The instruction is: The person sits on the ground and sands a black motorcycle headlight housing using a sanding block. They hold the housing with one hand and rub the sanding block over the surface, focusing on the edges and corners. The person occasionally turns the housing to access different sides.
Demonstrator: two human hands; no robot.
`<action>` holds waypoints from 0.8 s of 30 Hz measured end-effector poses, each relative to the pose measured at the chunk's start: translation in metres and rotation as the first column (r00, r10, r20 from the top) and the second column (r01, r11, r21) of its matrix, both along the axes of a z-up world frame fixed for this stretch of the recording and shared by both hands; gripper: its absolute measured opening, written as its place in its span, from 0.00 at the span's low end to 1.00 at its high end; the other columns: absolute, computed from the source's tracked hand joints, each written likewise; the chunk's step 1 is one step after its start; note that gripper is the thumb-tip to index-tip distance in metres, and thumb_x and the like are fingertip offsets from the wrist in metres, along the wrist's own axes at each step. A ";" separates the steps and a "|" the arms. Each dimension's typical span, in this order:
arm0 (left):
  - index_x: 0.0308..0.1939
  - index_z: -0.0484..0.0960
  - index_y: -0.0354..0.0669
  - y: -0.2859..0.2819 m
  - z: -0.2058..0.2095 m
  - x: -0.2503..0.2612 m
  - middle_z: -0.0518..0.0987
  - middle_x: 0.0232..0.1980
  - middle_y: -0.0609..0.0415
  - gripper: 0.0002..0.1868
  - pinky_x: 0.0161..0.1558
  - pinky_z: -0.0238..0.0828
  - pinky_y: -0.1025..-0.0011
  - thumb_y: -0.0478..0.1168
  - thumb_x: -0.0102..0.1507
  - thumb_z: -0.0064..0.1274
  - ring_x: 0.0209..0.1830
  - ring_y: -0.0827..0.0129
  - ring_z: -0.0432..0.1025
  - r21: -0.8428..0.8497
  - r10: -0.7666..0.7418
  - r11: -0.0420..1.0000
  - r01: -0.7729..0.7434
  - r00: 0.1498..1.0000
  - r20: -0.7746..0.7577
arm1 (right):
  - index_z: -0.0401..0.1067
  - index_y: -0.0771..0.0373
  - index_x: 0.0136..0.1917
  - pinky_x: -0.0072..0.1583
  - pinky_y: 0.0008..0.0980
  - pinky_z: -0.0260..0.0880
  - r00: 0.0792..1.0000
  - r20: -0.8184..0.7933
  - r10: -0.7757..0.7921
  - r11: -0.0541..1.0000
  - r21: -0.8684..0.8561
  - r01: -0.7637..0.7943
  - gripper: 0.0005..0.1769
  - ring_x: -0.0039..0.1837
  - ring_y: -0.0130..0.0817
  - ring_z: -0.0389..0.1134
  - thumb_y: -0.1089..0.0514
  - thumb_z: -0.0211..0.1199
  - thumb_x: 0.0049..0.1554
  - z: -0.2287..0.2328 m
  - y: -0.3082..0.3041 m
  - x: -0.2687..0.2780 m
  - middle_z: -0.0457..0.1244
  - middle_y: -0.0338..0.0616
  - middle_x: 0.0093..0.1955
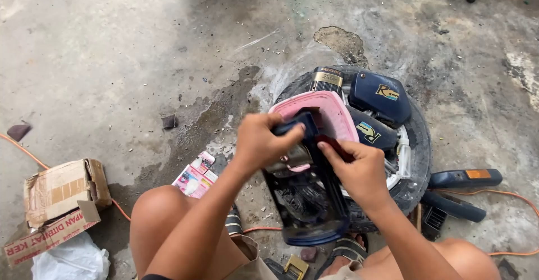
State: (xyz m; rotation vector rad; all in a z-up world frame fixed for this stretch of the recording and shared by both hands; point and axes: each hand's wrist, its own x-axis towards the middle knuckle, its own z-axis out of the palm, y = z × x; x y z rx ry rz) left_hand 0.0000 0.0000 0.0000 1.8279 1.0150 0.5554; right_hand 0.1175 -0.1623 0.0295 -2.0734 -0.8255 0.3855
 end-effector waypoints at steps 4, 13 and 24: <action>0.17 0.82 0.54 0.026 0.025 -0.019 0.70 0.11 0.58 0.17 0.23 0.63 0.76 0.58 0.48 0.65 0.15 0.71 0.69 0.057 0.114 0.992 -0.116 0.993 0.034 | 0.86 0.55 0.42 0.34 0.28 0.65 0.998 -0.062 -0.030 0.999 -0.020 0.029 0.06 0.36 0.19 0.65 0.53 0.75 0.51 0.002 -0.007 -0.008 0.69 0.45 0.25; 0.16 0.79 0.54 0.016 0.026 -0.021 0.68 0.10 0.62 0.17 0.21 0.58 0.77 0.57 0.49 0.64 0.15 0.76 0.66 -0.024 0.106 0.994 -0.104 0.993 0.052 | 0.86 0.56 0.39 0.33 0.28 0.63 0.988 -0.143 -0.053 0.994 -0.105 0.038 0.08 0.30 0.25 0.64 0.51 0.75 0.52 -0.002 -0.009 -0.007 0.68 0.44 0.22; 0.18 0.83 0.50 -0.007 0.020 -0.014 0.72 0.11 0.53 0.19 0.23 0.64 0.73 0.58 0.47 0.66 0.15 0.63 0.72 0.005 -0.031 1.000 0.031 0.999 0.024 | 0.86 0.55 0.41 0.35 0.25 0.63 0.980 -0.199 -0.026 1.000 -0.019 0.023 0.06 0.33 0.23 0.63 0.53 0.74 0.54 0.010 0.003 -0.001 0.67 0.41 0.24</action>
